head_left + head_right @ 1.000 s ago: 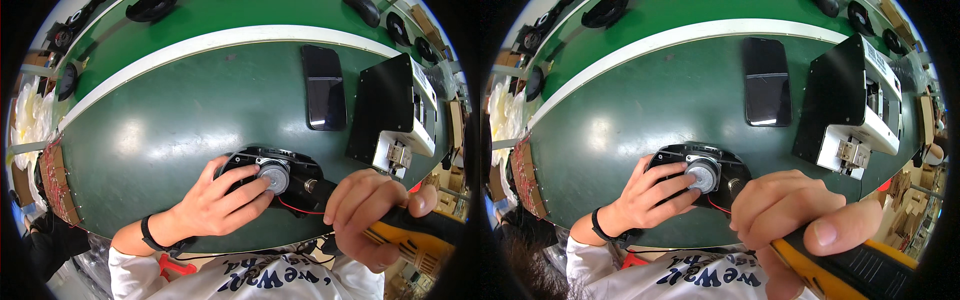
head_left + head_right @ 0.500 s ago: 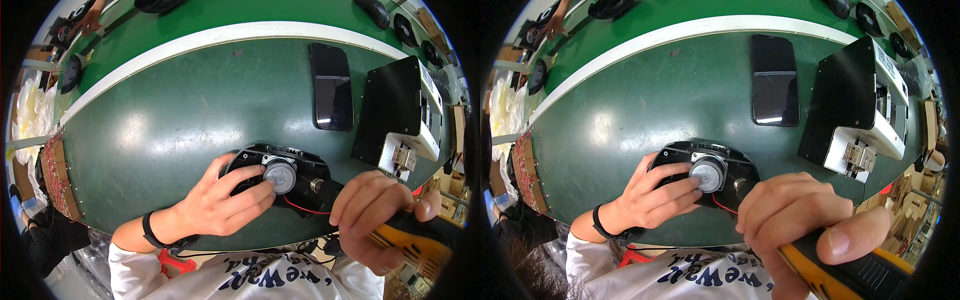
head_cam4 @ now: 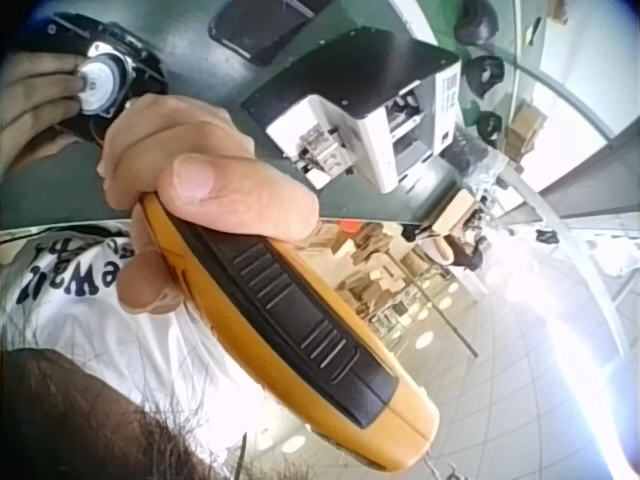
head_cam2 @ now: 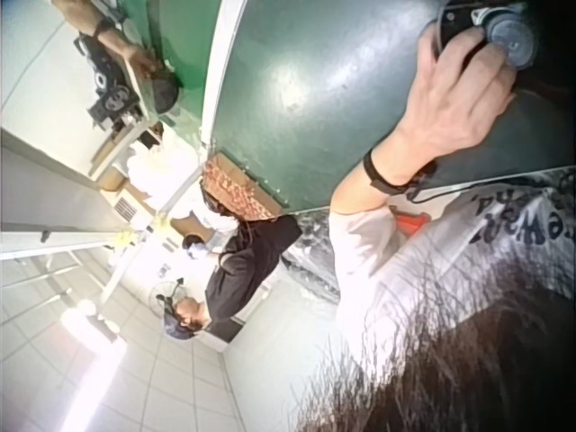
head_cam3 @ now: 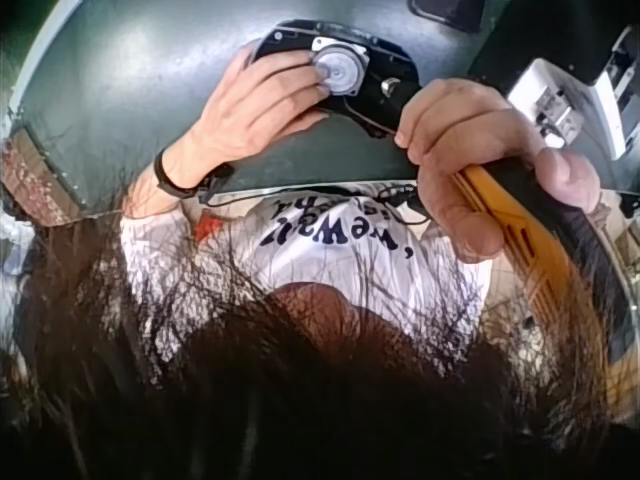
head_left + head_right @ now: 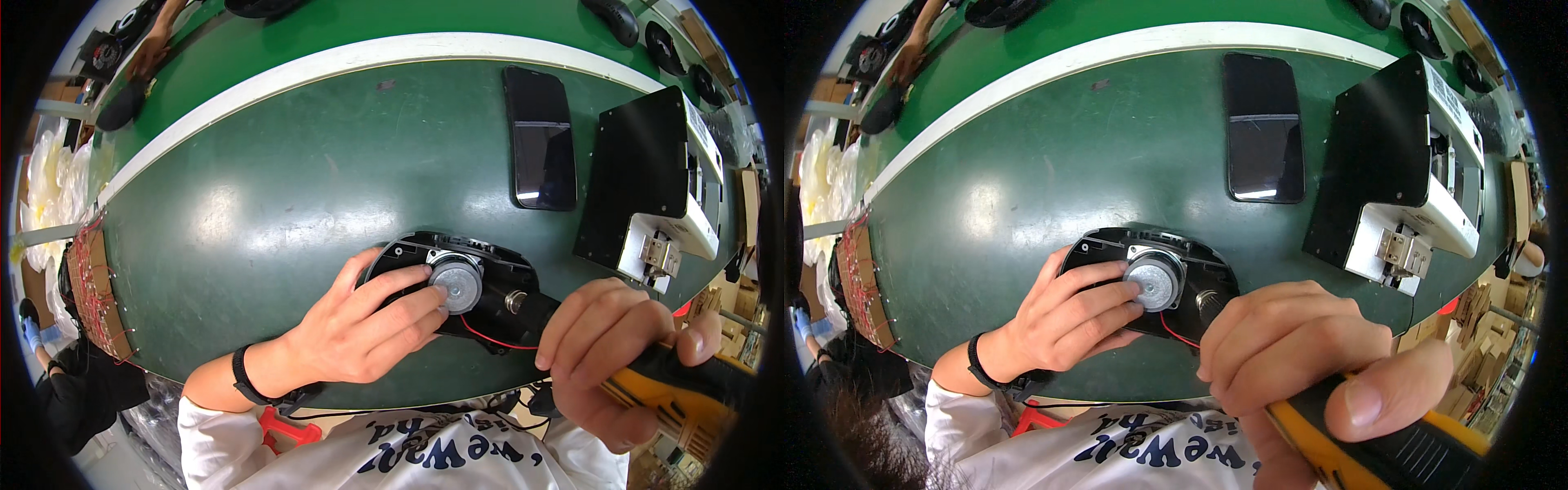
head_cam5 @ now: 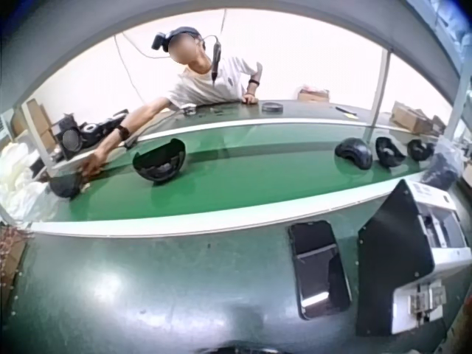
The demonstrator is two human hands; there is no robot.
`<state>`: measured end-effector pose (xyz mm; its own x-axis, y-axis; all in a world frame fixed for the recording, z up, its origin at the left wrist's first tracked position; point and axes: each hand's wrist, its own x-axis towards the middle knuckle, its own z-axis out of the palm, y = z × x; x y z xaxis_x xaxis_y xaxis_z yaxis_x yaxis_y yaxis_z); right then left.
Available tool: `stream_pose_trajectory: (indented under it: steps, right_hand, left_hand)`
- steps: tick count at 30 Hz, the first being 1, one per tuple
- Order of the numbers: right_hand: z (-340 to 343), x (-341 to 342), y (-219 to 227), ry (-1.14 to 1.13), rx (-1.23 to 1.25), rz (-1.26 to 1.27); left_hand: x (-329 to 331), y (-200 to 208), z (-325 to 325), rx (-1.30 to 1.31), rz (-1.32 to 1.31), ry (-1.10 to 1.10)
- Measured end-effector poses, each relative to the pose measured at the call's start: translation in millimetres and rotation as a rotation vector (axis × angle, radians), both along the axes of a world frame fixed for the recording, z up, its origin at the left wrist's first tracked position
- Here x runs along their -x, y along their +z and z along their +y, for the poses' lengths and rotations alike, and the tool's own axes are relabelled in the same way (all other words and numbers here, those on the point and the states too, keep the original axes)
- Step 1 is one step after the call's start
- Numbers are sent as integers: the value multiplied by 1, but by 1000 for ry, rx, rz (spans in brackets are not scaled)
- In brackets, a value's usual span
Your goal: Assembling and testing internal components of an electronic housing using an electric screwdriver.
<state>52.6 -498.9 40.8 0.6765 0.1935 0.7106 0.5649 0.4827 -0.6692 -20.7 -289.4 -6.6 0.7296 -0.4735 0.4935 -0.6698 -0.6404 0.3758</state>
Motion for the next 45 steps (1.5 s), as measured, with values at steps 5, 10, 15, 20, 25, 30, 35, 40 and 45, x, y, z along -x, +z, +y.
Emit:
stream_pose_trajectory:
  steps: [5,10,15,20,25,30,35,40,45]
  right_hand:
    - [2,1,2,-2,17,3]
    - [-3,-6,0,61,40,-25]
    - [-1,-3,0,55,15,2]
    - [-16,-1,20,57,28,-8]
    - [-66,8,81,-48,150,-34]
    - [-115,-1,109,-225,100,-75]
    - [-129,-15,90,-301,74,5]
    - [-121,-20,80,-426,37,21]
    - [-121,-19,73,-430,56,110]
  left_hand:
    - [-2,3,1,-25,6,-6]
    - [-2,7,-3,-105,28,34]
    - [-1,7,-2,-109,35,8]
    - [1,6,-2,-76,39,-19]
    - [-1,8,-9,-53,59,-20]
    - [11,13,-16,-96,77,35]
    - [15,12,-34,-108,69,22]
    - [18,12,-51,-125,42,11]
    - [20,13,-51,-117,61,23]
